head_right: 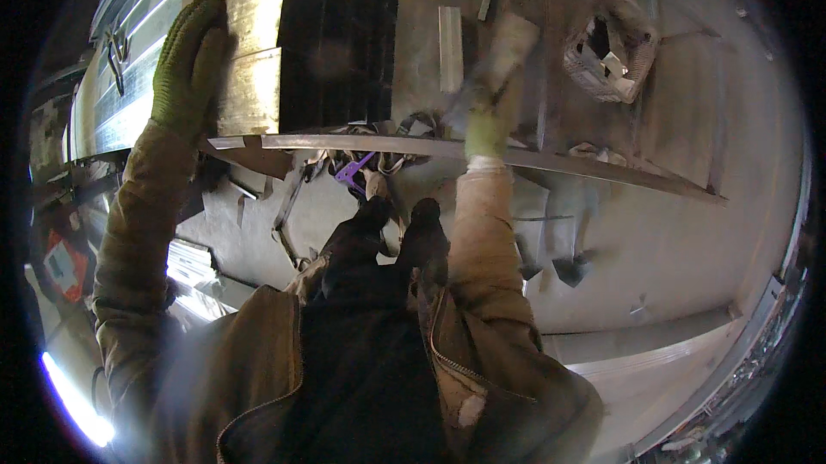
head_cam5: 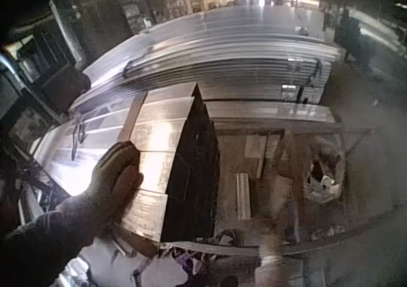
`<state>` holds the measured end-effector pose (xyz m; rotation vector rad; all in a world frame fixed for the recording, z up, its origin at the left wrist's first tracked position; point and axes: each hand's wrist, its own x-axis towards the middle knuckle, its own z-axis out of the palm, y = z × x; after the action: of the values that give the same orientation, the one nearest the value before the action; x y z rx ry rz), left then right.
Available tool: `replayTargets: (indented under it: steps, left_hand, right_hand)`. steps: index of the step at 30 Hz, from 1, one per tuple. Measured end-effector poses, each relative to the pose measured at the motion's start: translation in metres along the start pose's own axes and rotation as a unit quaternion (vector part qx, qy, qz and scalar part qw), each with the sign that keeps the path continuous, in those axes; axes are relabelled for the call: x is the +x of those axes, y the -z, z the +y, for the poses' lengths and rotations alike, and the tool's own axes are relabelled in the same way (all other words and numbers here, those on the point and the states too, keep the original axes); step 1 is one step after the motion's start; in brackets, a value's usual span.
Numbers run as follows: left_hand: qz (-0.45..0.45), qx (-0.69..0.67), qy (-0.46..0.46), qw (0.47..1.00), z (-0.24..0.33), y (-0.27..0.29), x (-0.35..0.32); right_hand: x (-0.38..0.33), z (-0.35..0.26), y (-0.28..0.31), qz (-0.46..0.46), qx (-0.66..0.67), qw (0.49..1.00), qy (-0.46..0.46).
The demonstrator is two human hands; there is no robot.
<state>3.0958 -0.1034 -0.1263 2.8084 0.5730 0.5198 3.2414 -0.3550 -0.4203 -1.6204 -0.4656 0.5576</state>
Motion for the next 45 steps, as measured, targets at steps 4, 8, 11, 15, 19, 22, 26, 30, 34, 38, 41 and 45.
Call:
replayTargets:
  steps: [4, 8, 11, 15, 19, 22, 26, 30, 34, 38, 41, 45]
  left_hand:
    - [-0.007, -0.093, 0.053, 0.994, 0.000, -0.002, 0.001]
    - [0.034, -0.064, 0.002, 0.997, 0.005, -0.004, 0.003]
    - [0.022, -0.078, 0.026, 0.996, 0.011, -0.006, 0.000]
    - [0.010, -0.138, 0.100, 0.985, 0.012, -0.007, -0.003]
    - [0.003, -0.082, 0.067, 0.994, 0.004, -0.004, -0.002]
    - [-0.003, -0.067, 0.064, 0.996, -0.001, -0.002, -0.002]
    - [-0.006, -0.061, 0.053, 0.997, 0.001, -0.001, -0.003]
    - [-0.007, -0.051, 0.030, 0.998, 0.004, -0.001, -0.001]
    - [-0.024, -0.015, 0.062, 0.998, 0.004, 0.000, -0.001]
    - [-0.015, -0.041, 0.076, 0.996, 0.002, 0.001, -0.003]
    - [-0.029, 0.003, 0.038, 0.999, 0.002, 0.001, -0.004]
    - [-0.024, -0.010, 0.052, 0.998, 0.001, 0.001, -0.009]
  right_hand:
    - [-0.003, 0.030, -0.013, 0.036, -0.128, 0.991, -0.010]
    - [-0.001, 0.052, -0.004, -0.040, 0.035, 0.999, -0.013]
    - [0.004, 0.051, 0.000, -0.043, 0.060, 0.994, -0.075]
    - [0.011, 0.035, -0.014, -0.087, -0.025, 0.994, -0.066]
    - [0.012, 0.028, -0.024, -0.077, 0.085, 0.990, -0.079]
    - [0.014, 0.029, -0.027, -0.032, 0.024, 0.999, -0.031]
    - [0.032, 0.027, -0.021, -0.048, 0.109, 0.979, -0.166]
    - [0.078, 0.032, 0.023, 0.046, -0.015, 0.996, -0.077]
    - [0.116, 0.058, 0.074, 0.109, -0.009, 0.987, -0.114]
    - [0.092, 0.078, -0.014, 0.034, 0.078, 0.996, -0.030]
    - [0.079, 0.081, -0.050, -0.040, 0.171, 0.982, 0.071]
    - [0.112, 0.085, 0.036, 0.008, 0.022, 1.000, -0.006]
